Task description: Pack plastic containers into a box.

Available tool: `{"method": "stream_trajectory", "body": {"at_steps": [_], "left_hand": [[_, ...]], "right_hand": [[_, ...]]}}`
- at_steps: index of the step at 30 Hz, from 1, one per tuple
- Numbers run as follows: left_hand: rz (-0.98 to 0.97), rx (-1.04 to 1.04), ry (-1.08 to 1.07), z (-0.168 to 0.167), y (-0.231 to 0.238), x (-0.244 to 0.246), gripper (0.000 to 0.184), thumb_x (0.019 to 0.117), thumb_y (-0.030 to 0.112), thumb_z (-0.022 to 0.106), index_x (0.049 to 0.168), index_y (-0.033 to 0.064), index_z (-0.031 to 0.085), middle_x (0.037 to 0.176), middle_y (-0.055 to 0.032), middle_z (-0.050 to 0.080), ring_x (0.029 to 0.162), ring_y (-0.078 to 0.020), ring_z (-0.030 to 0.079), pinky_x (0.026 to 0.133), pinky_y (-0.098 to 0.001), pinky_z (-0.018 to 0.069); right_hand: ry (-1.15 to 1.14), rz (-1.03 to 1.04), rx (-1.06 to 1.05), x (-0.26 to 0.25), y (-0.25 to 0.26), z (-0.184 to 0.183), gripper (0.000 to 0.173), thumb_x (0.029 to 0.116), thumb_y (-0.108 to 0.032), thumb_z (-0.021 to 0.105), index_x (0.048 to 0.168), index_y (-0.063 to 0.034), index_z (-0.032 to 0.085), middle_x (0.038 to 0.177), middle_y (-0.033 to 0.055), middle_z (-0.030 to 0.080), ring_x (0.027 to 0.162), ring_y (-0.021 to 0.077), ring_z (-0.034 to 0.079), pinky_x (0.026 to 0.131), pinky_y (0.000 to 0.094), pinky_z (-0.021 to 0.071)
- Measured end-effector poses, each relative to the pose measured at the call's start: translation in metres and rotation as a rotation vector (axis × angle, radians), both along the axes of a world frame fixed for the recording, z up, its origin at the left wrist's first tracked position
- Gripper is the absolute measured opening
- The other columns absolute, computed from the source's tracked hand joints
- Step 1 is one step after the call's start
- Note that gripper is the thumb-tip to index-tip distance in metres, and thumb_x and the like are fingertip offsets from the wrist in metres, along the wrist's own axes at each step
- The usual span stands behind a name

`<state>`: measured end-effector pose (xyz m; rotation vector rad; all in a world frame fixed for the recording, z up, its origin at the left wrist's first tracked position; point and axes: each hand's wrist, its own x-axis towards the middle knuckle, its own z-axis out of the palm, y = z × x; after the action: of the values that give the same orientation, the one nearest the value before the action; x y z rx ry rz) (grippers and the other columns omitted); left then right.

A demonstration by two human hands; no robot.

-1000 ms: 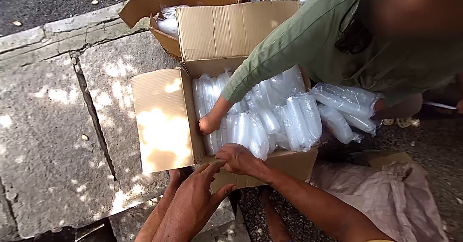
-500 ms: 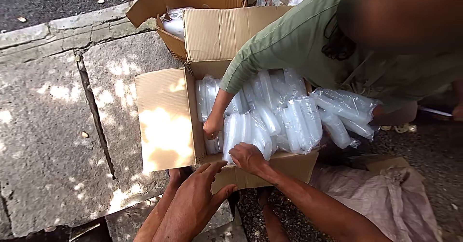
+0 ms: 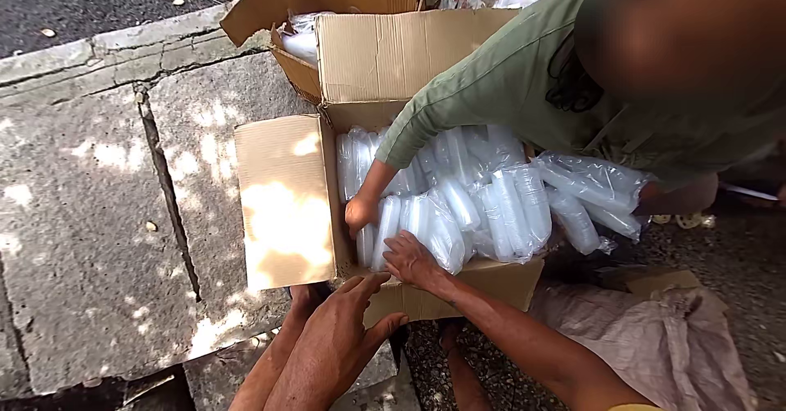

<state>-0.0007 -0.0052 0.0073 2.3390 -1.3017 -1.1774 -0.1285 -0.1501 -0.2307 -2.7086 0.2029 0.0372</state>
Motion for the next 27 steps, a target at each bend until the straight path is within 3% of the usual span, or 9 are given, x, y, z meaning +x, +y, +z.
{"method": "stream_trajectory", "body": {"at_steps": [5, 8, 12, 15, 17, 19, 21, 24, 27], "left_hand": [[-0.007, 0.011, 0.038, 0.002, -0.004, 0.002, 0.070, 0.0867, 0.081, 0.054, 0.139, 0.0349, 0.060, 0.121, 0.0090, 0.068, 0.098, -0.0070, 0.068, 0.086, -0.0333, 0.0590], [-0.006, 0.016, 0.049, 0.002, -0.006, 0.003, 0.069, 0.0868, 0.080, 0.055, 0.139, 0.0361, 0.060, 0.122, 0.0090, 0.068, 0.099, -0.0066, 0.068, 0.086, -0.0325, 0.0592], [-0.010, 0.008, 0.039, 0.002, -0.005, 0.003, 0.070, 0.0862, 0.081, 0.053, 0.139, 0.0355, 0.060, 0.121, 0.0095, 0.069, 0.099, -0.0064, 0.069, 0.086, -0.0324, 0.0596], [-0.010, 0.009, 0.045, 0.001, -0.003, 0.003, 0.071, 0.0862, 0.081, 0.053, 0.140, 0.0360, 0.059, 0.123, 0.0094, 0.068, 0.099, -0.0064, 0.069, 0.086, -0.0323, 0.0597], [-0.010, 0.014, 0.042, 0.002, -0.003, 0.003, 0.071, 0.0861, 0.081, 0.054, 0.140, 0.0359, 0.059, 0.123, 0.0090, 0.068, 0.099, -0.0066, 0.069, 0.085, -0.0318, 0.0593], [-0.016, 0.028, 0.036, 0.004, -0.004, 0.004, 0.072, 0.0858, 0.082, 0.053, 0.140, 0.0345, 0.059, 0.123, 0.0090, 0.068, 0.098, -0.0067, 0.068, 0.085, -0.0315, 0.0592], [-0.024, 0.035, 0.034, 0.005, -0.005, 0.004, 0.074, 0.0858, 0.082, 0.053, 0.140, 0.0334, 0.059, 0.124, 0.0088, 0.068, 0.098, -0.0064, 0.068, 0.085, -0.0312, 0.0593], [-0.029, 0.038, 0.038, 0.006, -0.006, 0.001, 0.074, 0.0855, 0.082, 0.052, 0.141, 0.0332, 0.059, 0.124, 0.0082, 0.067, 0.097, -0.0066, 0.068, 0.085, -0.0320, 0.0592], [-0.021, 0.029, 0.034, 0.004, -0.004, 0.000, 0.074, 0.0855, 0.082, 0.053, 0.140, 0.0333, 0.060, 0.122, 0.0086, 0.068, 0.099, -0.0069, 0.069, 0.085, -0.0319, 0.0595]], "right_hand": [[0.066, 0.078, 0.014, 0.001, -0.002, -0.002, 0.040, 0.1062, -0.036, 0.045, 0.097, -0.0114, 0.075, 0.121, 0.0071, 0.070, 0.119, 0.0253, 0.063, 0.119, 0.0500, 0.0366], [0.054, 0.104, 0.010, 0.005, -0.004, -0.002, 0.033, 0.1040, -0.035, 0.049, 0.102, -0.0142, 0.075, 0.118, 0.0059, 0.069, 0.118, 0.0253, 0.061, 0.111, 0.0468, 0.0419], [0.124, 0.101, 0.016, 0.011, -0.006, 0.002, 0.035, 0.1021, -0.036, 0.051, 0.123, -0.0167, 0.072, 0.149, 0.0086, 0.056, 0.142, 0.0313, 0.046, 0.114, 0.0500, 0.0404], [0.219, 0.124, -0.005, 0.015, -0.004, 0.003, 0.039, 0.1035, -0.042, 0.048, 0.115, -0.0149, 0.074, 0.157, 0.0080, 0.048, 0.134, 0.0330, 0.051, 0.107, 0.0510, 0.0435], [0.232, 0.109, -0.015, 0.017, -0.003, 0.006, 0.037, 0.1027, -0.043, 0.051, 0.113, -0.0152, 0.074, 0.153, 0.0070, 0.052, 0.129, 0.0328, 0.054, 0.104, 0.0508, 0.0454], [0.231, 0.078, -0.044, 0.021, -0.002, 0.011, 0.038, 0.1016, -0.044, 0.055, 0.122, -0.0154, 0.070, 0.134, 0.0077, 0.062, 0.123, 0.0332, 0.056, 0.103, 0.0531, 0.0447], [0.252, 0.074, -0.094, 0.030, -0.004, 0.008, 0.045, 0.1015, -0.046, 0.056, 0.129, -0.0131, 0.066, 0.125, 0.0099, 0.065, 0.122, 0.0360, 0.056, 0.107, 0.0620, 0.0398], [0.222, 0.143, -0.147, 0.044, -0.015, -0.009, 0.041, 0.1020, -0.043, 0.057, 0.108, -0.0052, 0.071, 0.124, 0.0134, 0.063, 0.126, 0.0378, 0.054, 0.111, 0.0690, 0.0331], [0.170, 0.232, -0.160, 0.061, -0.024, -0.023, 0.033, 0.1019, -0.035, 0.057, 0.106, -0.0065, 0.073, 0.132, 0.0114, 0.064, 0.133, 0.0356, 0.051, 0.116, 0.0638, 0.0333]]}}
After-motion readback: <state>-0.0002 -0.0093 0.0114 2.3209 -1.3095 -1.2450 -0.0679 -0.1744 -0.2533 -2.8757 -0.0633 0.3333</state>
